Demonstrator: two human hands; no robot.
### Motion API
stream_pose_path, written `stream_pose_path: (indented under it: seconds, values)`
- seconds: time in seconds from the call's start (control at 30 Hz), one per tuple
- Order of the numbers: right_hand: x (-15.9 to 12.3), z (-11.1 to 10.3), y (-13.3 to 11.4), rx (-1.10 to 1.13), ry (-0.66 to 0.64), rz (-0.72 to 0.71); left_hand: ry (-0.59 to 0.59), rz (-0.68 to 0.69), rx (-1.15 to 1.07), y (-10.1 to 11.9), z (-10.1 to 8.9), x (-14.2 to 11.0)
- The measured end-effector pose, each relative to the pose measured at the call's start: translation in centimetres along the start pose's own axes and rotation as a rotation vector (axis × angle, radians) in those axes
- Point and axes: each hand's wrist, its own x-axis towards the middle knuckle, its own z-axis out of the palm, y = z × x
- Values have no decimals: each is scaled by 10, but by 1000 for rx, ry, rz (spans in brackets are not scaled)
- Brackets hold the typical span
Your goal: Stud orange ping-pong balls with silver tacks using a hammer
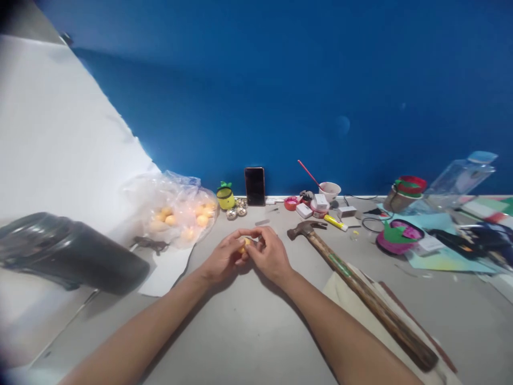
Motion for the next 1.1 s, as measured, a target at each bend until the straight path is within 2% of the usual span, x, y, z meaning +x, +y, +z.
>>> stream_pose_path:
  seconds: [0.13, 0.23, 0.43, 0.63, 0.83, 1.0, 1.1]
  values:
    - [0, -1, -6, 100, -36, 74, -53, -95, -185, -3, -5, -3]
    - [0, -2, -7, 113, -73, 85, -57, -102, -216, -4, -4, -5]
    - [0, -2, -7, -26, -166, -69, 16, -4, -23, -9, -1, -7]
    - [-3, -1, -7, -225, -67, 55, 107, 31, 17, -11, -1, -6]
    - [-5, -2, -4, -361, -120, -105, 183, 145, 301, -8, 4, -9]
    - [-5, -1, -4, -216, -115, -96, 217, 158, 250, -11, 1, -8]
    - [-2, -1, -4, -106, -68, -124, 227, 160, 174, 3, 4, -5]
